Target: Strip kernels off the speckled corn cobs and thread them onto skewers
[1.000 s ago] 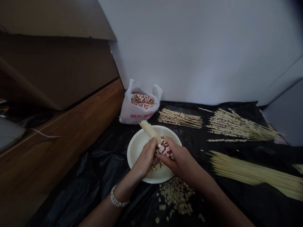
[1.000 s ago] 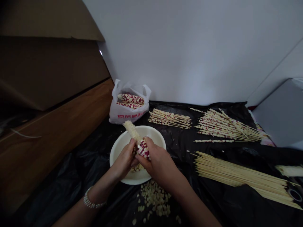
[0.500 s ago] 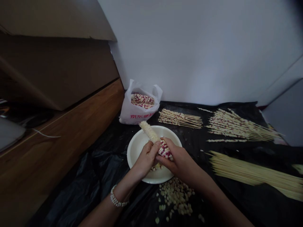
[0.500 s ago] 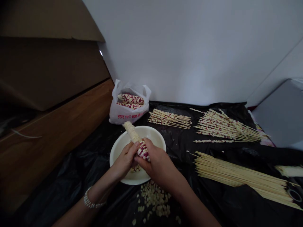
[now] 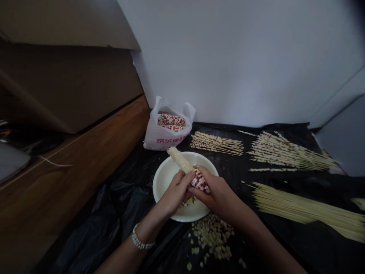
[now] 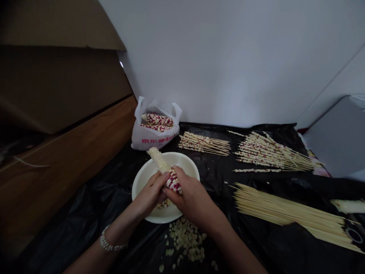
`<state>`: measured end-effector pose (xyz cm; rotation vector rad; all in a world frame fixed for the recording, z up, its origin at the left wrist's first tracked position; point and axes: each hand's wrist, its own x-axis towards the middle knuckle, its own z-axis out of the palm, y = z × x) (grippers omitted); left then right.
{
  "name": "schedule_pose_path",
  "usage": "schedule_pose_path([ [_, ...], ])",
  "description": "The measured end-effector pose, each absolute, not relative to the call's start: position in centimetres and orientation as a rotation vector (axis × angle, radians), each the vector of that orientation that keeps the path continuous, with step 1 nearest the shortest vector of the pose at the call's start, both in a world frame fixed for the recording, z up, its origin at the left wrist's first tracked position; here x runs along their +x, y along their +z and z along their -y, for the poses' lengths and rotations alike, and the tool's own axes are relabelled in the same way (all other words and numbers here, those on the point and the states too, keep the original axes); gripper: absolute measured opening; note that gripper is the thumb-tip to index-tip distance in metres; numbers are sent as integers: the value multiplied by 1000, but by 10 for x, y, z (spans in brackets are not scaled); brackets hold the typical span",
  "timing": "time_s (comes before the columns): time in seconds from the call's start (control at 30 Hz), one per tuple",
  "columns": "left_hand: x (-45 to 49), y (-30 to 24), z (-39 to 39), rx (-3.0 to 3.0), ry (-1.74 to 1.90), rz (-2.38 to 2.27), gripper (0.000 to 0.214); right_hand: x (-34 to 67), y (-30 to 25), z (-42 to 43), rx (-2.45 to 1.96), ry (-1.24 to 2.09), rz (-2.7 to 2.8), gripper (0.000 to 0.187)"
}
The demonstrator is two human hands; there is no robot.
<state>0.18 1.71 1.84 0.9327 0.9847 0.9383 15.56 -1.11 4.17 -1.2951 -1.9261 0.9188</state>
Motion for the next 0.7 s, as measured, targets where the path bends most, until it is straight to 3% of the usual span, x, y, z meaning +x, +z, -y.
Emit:
schedule_pose_path([
  [0.33, 1, 26, -15, 873, 864, -927, 23, 155, 34, 10, -1390, 766, 2022, 51],
  [0.57, -4, 26, -18, 816, 835, -881, 20, 157, 41, 9, -1347, 778, 1991, 37],
  [0.7, -6, 25, -20, 795, 831, -844, 26, 156, 38, 10, -1418, 637, 1989, 42],
])
